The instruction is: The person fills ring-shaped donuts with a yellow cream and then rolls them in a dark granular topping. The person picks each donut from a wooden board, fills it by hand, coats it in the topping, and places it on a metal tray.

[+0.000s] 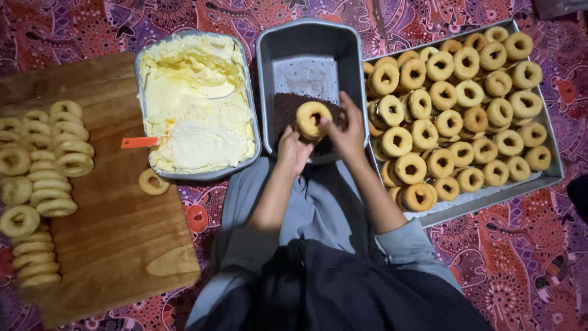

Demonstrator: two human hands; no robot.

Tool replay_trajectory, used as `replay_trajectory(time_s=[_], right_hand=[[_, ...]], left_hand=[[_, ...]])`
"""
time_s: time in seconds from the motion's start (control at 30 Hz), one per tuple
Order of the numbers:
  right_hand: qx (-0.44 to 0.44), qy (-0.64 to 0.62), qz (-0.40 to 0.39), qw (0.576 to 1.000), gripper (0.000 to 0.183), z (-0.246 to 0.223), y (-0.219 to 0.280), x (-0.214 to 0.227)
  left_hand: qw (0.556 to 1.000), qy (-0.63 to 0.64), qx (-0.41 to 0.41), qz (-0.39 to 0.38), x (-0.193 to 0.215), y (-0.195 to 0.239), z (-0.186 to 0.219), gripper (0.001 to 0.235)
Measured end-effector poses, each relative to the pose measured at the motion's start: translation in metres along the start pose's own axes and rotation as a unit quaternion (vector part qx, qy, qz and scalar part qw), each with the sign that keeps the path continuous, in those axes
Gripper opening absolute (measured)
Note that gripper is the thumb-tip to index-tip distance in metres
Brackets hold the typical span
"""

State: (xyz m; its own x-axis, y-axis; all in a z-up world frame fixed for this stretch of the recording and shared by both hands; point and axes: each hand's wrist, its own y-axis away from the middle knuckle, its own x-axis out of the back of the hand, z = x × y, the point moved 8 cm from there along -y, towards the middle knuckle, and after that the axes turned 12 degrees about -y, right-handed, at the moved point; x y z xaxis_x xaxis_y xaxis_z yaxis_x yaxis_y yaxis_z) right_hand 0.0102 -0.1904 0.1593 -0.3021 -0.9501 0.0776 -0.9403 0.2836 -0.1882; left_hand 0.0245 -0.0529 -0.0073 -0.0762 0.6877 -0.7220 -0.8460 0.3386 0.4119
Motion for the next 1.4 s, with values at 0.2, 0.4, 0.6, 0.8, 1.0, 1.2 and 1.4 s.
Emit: replay_trajectory(time_s=[0.2, 0.4, 0.6, 0.8, 1.0, 1.2, 1.4], right_hand=[[-0.329, -0.407, 0.053, 0.85, 0.037, 0.096, 0.035, 0.047], [-0.222, -0.389, 0.25, 0.859, 0.032, 0.124, 0.118, 0.258], [-0.208, -0.29, 0.405, 0.842, 0.031, 0.142, 0.209, 0.374], [-0.302, -0.264, 0.424, 0.812, 0.031, 0.169, 0.212, 0.347], [-0.304, -0.1, 0.421, 0.849, 0.045, 0.166, 0.198, 0.349], [-0.215, 0.385, 0.422, 0.792, 0.064, 0.105, 0.193, 0.357], [0.052, 0.387, 0.387, 0.835, 0.045, 0.029, 0.159, 0.277]], left_hand=[[0.93, -0.353, 0.1, 0.004, -0.031, 0.018, 0.007, 0.035], [0.657, -0.696, -0.263, 0.122, 0.012, 0.1, 0.075, 0.051], [0.818, -0.475, -0.211, 0.245, 0.184, 0.207, 0.074, 0.036], [0.786, -0.427, -0.243, 0.376, 0.291, 0.295, 0.071, 0.026], [0.539, -0.591, -0.203, 0.565, 0.31, 0.375, 0.085, 0.031], [0.418, -0.636, -0.073, 0.645, 0.3, 0.427, 0.076, 0.04], [0.456, -0.619, -0.133, 0.625, 0.356, 0.344, 0.151, 0.03]])
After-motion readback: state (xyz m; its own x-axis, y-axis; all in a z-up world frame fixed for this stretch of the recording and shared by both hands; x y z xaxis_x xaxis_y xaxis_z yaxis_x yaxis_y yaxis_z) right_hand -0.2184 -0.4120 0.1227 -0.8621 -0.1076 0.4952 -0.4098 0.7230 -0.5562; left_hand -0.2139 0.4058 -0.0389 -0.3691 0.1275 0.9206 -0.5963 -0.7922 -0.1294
